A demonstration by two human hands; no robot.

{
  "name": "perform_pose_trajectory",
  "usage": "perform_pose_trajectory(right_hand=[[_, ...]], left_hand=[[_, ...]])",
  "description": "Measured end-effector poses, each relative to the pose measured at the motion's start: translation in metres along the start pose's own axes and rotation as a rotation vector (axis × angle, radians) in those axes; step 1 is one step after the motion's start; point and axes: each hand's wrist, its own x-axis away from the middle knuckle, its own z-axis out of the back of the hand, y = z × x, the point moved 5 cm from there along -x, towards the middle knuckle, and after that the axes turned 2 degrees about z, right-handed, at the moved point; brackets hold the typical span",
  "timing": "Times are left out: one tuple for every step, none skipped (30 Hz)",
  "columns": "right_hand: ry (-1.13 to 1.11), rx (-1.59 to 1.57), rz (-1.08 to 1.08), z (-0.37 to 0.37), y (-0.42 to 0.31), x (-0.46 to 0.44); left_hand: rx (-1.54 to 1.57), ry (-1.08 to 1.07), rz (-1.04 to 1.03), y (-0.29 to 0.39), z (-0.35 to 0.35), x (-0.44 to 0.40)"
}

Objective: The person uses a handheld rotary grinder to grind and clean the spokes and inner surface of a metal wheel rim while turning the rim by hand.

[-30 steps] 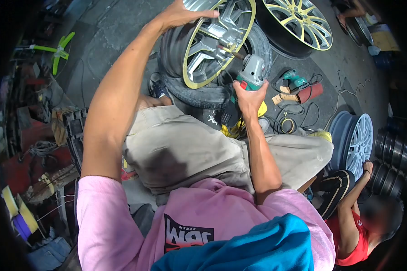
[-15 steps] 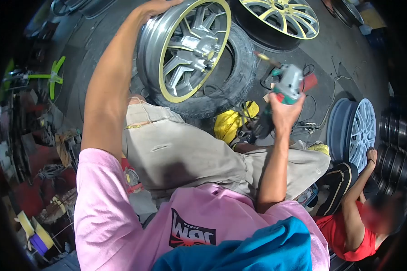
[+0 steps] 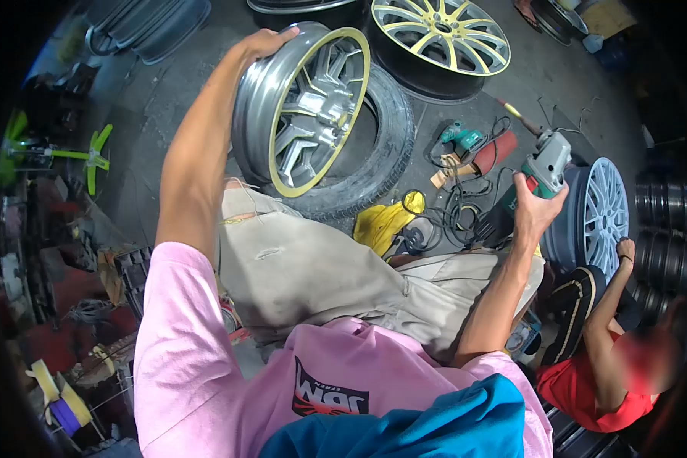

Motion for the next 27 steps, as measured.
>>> perform_pose_trajectory(right_hand=[[0.018, 0.025, -0.012, -0.003, 0.005, 0.006], [0.031, 0.019, -0.021, -0.004, 0.004, 0.008], [0.018, 0.021, -0.025, -0.006, 0.0, 0.009], [0.0, 0.027, -0.025, -0.009, -0.002, 0.009], [-0.002, 0.03, -0.027, -0.01, -0.001, 0.007], [-0.023, -0.004, -0.026, -0.013, 0.0, 0.005], [-0.041, -0.04, -0.026, -0.015, 0.001, 0.003], [-0.033, -0.036, -0.033, -0.017, 0.001, 0.001], [-0.023, -0.042, -0.022, -0.02, 0.0, 0.0], [-0.012, -0.049, -0.011, -0.022, -0.001, -0.001], [-0.004, -0.046, -0.018, -0.022, -0.002, -0.002], [-0.061, -0.116, -0.102, -0.025, -0.001, -0.002], [-0.12, -0.19, -0.184, -0.03, -0.002, -0.002], [-0.212, -0.468, -0.375, -0.04, 0.002, 0.0], [-0.32, -0.695, -0.464, -0.049, -0.003, 0.004], [-0.326, -0.855, -0.59, -0.059, 0.004, 0.01], [-0.327, -1.015, -0.714, -0.069, 0.01, 0.015], [-0.338, -1.126, -0.773, -0.076, -0.002, 0.02], [-0.346, -1.237, -0.832, -0.085, -0.015, 0.027], [-0.407, -1.33, -0.861, -0.098, -0.016, 0.034], [-0.451, -1.354, -0.852, -0.108, -0.027, 0.04], [-0.495, -1.367, -0.832, -0.12, -0.035, 0.045], [-0.542, -1.379, -0.81, -0.132, -0.043, 0.05], [-0.569, -1.378, -0.809, -0.141, -0.051, 0.055], [-0.598, -1.377, -0.807, -0.149, -0.059, 0.06], [-0.607, -1.375, -0.847, -0.156, -0.068, 0.065], [-0.611, -1.38, -0.854, -0.162, -0.072, 0.069]], left_hand=[[-0.016, -0.001, -0.003, 0.007, -0.001, 0.01], [0.022, -0.035, 0.015, 0.016, -0.002, 0.019], [0.067, -0.07, 0.034, 0.023, -0.004, 0.022], [0.026, -0.037, 0.068, 0.029, -0.004, 0.022], [0.026, -0.041, 0.07, 0.026, -0.005, 0.013], [-0.011, -0.029, 0.064, 0.025, -0.003, 0.003], [-0.051, -0.017, 0.056, 0.024, -0.001, -0.006], [-0.022, -0.068, 0.136, 0.027, -0.001, -0.002], [-0.032, -0.078, 0.13, 0.021, -0.001, -0.013], [0.034, -0.088, 0.136, 0.009, -0.001, -0.025], [0.103, -0.094, 0.144, 0.014, -0.003, -0.022], [0.126, -0.086, 0.109, 0.017, -0.006, -0.017], [0.121, -0.086, 0.111, 0.019, -0.011, -0.011], [0.121, -0.009, 0.077, 0.021, -0.013, -0.006], [0.12, 0.068, 0.04, 0.028, -0.015, 0.002], [0.068, 0.109, 0.038, 0.034, -0.017, 0.01], [0.066, 0.111, 0.035, 0.032, -0.019, 0.01], [0.061, 0.135, 0.006, 0.032, -0.024, 0.009], [0.055, 0.156, -0.023, 0.032, -0.026, 0.006], [0.048, 0.181, -0.051, 0.04, -0.026, 0.019], [0.036, 0.175, -0.054, 0.042, -0.026, 0.031], [0.048, 0.198, -0.069, 0.043, -0.023, 0.043], [0.063, 0.223, -0.083, 0.045, -0.02, 0.056], [0.054, 0.22, -0.084, 0.048, -0.019, 0.074], [0.139, 0.248, -0.049, 0.049, -0.017, 0.093], [0.224, 0.275, -0.01, 0.047, -0.013, 0.103], [0.218, 0.278, -0.003, 0.045, -0.011, 0.107]])
